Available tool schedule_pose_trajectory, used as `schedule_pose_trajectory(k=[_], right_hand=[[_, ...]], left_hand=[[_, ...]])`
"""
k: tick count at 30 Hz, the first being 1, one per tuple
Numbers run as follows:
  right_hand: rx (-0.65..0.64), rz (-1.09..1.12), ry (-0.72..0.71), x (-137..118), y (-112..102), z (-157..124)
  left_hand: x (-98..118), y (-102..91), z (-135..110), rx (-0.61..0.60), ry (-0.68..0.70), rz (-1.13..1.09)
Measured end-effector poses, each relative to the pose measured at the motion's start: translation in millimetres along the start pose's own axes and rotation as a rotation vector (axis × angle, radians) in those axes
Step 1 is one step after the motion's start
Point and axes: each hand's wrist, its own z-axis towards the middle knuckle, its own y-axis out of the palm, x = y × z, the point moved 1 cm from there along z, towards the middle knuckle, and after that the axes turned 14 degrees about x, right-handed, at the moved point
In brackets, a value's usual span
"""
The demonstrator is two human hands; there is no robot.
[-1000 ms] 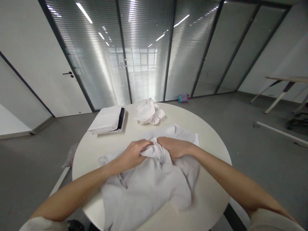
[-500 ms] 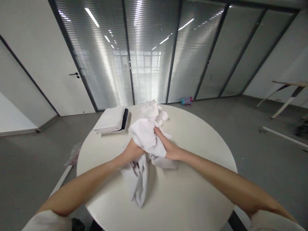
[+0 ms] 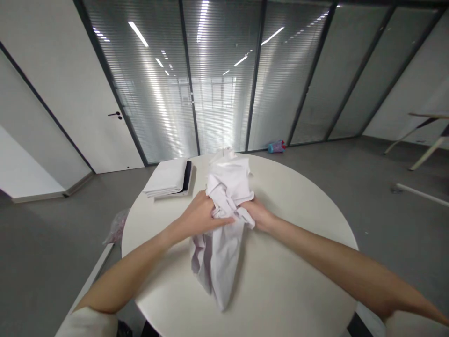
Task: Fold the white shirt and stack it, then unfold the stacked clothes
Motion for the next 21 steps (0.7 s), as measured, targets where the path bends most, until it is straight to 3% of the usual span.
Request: schedule_pose_trajectory(k=[3,7,10,13,16,19,21], right_hand=[[0.238,0.108,-0.039,-41.4,-20.4,32.5],[0.555,0.155,-0.555,-116.8,-60.1,86.8],[0.693,0.030,-0.898,-166.5,-76.5,119.8],[0.731,-0.218,-1.142,-187.8,-66.2,141.7],[0.578,-0.558,-1.113,-164.2,-36.0,159.6],[0.277,-0.973,-0.855,-101.7,-5.6,171.8],[-0.016,-1.242,-0.640,-53.7,8.1,172.1]], left_hand=[[-14.0,-37.7,8.0,0.211,-0.086,-0.155],[-31.2,-66.9,8.3,0.523,-0.234,-0.198],[-36.5,-69.7,7.7,0.575,-0.297,-0.192],[-38.2,-66.4,10.4,0.529,-0.356,-0.182],[-43.9,-62.7,14.0,0.508,-0.389,-0.177],[-54.5,-56.3,15.7,0.494,-0.409,-0.175],[-60.6,-49.9,15.4,0.439,-0.414,-0.169]])
